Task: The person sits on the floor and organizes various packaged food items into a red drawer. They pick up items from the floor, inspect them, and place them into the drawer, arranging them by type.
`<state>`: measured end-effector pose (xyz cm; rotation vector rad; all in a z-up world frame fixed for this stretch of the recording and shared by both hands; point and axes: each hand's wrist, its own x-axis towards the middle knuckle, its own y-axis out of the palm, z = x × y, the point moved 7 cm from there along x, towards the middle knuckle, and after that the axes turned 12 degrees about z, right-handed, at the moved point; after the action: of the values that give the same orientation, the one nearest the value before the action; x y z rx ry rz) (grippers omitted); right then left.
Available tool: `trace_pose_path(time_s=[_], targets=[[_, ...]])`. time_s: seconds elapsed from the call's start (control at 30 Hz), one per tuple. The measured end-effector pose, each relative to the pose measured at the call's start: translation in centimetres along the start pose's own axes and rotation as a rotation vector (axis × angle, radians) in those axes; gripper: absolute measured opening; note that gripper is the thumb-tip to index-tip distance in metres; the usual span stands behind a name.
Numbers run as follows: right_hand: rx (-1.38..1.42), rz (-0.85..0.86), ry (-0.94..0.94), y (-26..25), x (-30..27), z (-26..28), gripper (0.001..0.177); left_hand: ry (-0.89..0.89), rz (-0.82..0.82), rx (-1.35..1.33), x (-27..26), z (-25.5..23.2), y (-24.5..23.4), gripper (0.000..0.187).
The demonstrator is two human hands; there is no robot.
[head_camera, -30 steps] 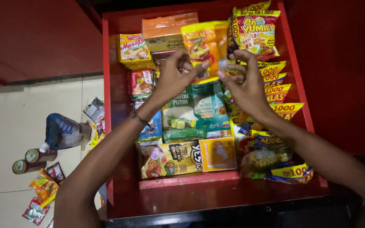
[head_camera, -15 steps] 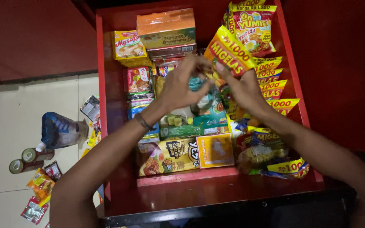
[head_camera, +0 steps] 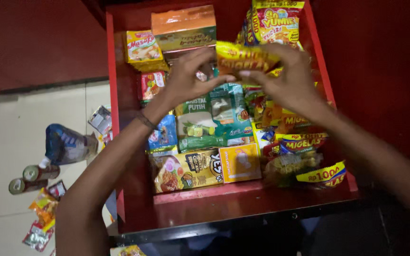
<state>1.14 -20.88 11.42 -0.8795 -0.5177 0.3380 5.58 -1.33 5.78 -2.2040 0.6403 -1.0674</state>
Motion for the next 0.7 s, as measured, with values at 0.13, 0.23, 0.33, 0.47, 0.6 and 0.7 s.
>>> trace_pose_path(time_s=[0.13, 0.23, 0.33, 0.47, 0.6, 0.7], targets=[[-0.231, 0.020, 0.053, -4.0, -0.5, 0.8, 0.042, 0.203, -0.088, 0.191, 1.6, 1.4, -3.8, 0.043], [-0.337, 0.086, 0.147, -6.2, 1.8, -0.1, 0.041, 0.111, -0.277, 0.474, 1.2, 4.2, -6.0, 0.014], [-0.392, 0.155, 0.258, -7.6, 4.0, -2.7, 0.040, -0.005, -0.384, 0.581, -0.4, 6.8, -6.9, 0.012], [-0.396, 0.283, 0.374, -6.2, 6.3, -7.4, 0.039, -0.004, -0.530, 0.370, -2.3, 9.2, -7.8, 0.007], [-0.350, 0.360, 0.481, -5.2, 7.4, -12.5, 0.038, -0.116, -0.451, 0.388, -1.2, 10.2, -7.7, 0.011], [-0.311, 0.404, 0.541, -5.0, 7.6, -16.3, 0.038, -0.127, -0.417, 0.404, -0.9, 9.9, -7.1, 0.012]])
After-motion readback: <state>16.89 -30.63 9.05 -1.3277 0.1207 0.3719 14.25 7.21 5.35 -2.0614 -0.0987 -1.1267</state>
